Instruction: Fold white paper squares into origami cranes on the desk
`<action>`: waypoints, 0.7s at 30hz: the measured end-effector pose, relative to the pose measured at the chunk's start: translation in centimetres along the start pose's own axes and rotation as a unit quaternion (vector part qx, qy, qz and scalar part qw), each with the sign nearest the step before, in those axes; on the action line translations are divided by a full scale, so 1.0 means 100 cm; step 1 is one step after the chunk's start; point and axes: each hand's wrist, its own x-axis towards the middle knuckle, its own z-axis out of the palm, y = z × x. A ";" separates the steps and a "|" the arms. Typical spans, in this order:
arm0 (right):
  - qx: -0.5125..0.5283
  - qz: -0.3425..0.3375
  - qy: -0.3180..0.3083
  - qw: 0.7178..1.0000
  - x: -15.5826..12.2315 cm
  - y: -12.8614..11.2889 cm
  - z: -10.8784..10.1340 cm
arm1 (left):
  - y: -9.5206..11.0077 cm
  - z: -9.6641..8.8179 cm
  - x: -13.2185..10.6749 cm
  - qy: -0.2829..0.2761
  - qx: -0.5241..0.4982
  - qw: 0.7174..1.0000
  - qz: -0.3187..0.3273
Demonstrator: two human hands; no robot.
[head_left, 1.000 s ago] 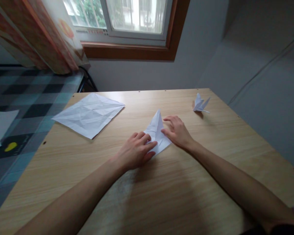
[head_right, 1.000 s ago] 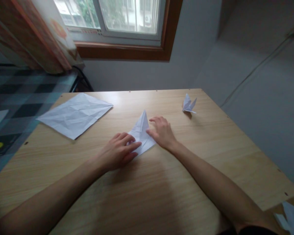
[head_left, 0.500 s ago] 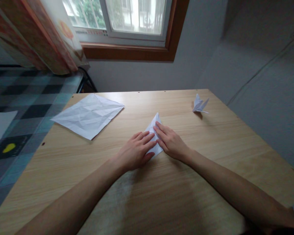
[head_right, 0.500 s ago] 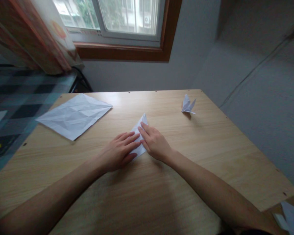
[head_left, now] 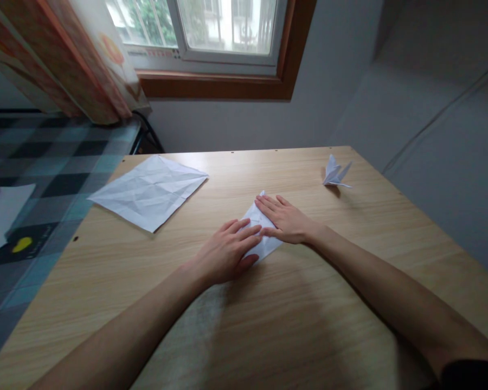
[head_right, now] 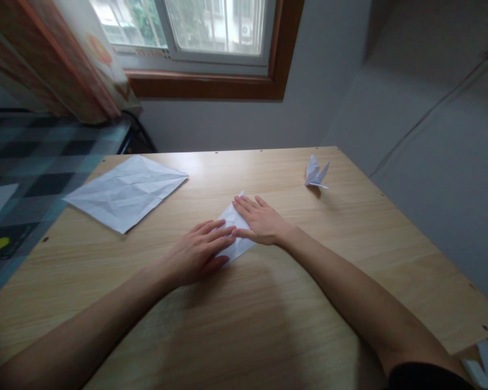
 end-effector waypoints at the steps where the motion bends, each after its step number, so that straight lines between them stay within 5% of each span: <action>1: 0.002 0.005 0.002 1.000 0.003 0.004 0.000 | 0.000 -0.001 0.000 -0.003 -0.002 1.000 -0.001; 12: 0.021 0.121 0.082 0.989 0.024 0.029 0.007 | 0.002 -0.004 -0.001 -0.012 -0.010 1.000 -0.012; 21: 0.118 0.146 0.162 0.969 -0.020 -0.009 0.009 | 0.003 -0.003 0.000 0.019 0.009 0.999 -0.041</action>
